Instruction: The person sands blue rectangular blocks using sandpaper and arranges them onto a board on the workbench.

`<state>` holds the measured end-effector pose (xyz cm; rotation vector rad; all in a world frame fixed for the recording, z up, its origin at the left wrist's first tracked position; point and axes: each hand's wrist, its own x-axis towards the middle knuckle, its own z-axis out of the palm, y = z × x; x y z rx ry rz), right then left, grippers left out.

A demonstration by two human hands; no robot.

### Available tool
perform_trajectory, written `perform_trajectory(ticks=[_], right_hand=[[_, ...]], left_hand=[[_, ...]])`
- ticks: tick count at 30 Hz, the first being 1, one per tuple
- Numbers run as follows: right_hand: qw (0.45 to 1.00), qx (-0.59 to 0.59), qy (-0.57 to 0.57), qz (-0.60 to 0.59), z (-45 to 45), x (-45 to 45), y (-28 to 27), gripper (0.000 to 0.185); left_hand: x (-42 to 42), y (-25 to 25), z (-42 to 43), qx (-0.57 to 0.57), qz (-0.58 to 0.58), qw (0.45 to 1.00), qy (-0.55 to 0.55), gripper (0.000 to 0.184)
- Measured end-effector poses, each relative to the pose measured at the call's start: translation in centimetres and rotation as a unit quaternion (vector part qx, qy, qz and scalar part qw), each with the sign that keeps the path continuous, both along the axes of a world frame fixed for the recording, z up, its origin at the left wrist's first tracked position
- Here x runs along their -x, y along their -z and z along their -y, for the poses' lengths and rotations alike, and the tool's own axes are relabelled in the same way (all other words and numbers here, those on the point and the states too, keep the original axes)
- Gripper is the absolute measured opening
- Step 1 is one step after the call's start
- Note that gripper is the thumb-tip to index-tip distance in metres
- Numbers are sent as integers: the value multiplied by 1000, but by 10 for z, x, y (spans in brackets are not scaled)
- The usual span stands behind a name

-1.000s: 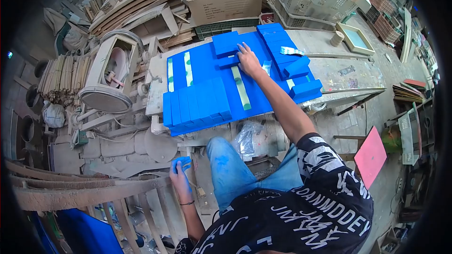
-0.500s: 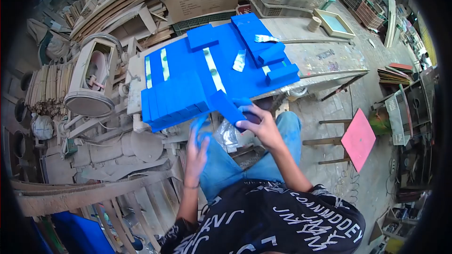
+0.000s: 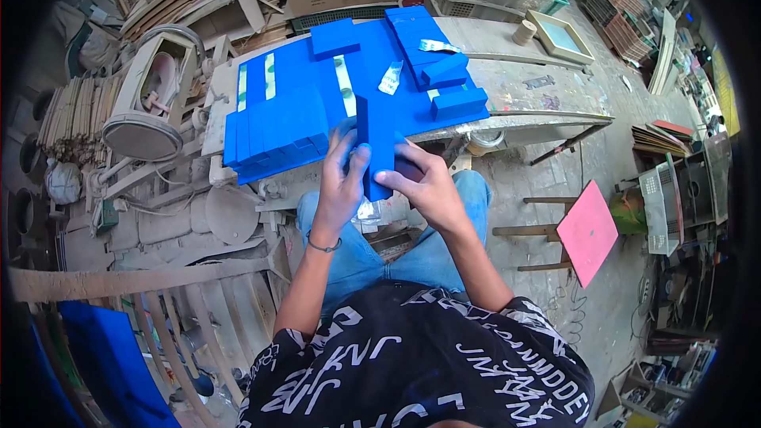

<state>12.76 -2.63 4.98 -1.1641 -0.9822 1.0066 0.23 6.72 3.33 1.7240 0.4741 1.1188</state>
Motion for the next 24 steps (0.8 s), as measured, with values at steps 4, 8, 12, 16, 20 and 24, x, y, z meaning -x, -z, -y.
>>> perform_trajectory(ticks=[4, 8, 12, 16, 20, 24], right_hand=[[999, -41, 3, 32, -1, -3, -4, 28], [982, -100, 75, 140, -3, -17, -13, 31], [974, -73, 86, 197, -3, -12, -32, 36], [871, -283, 69, 396, -17, -18, -27, 40], [795, -404, -89, 444, -8, -2, -34, 29], [756, -422, -153, 477, -19, -9, -30, 26]], left_hand=[[7, -11, 4, 125, 91, 988, -14, 37], [16, -6, -8, 306, 169, 937, 4, 43], [12, -19, -5, 465, 278, 823, 169, 45], [13, -21, -5, 477, 256, 802, 252, 45], [11, -29, -2, 521, 219, 804, 183, 39], [14, -28, 3, 537, 226, 809, 78, 31]])
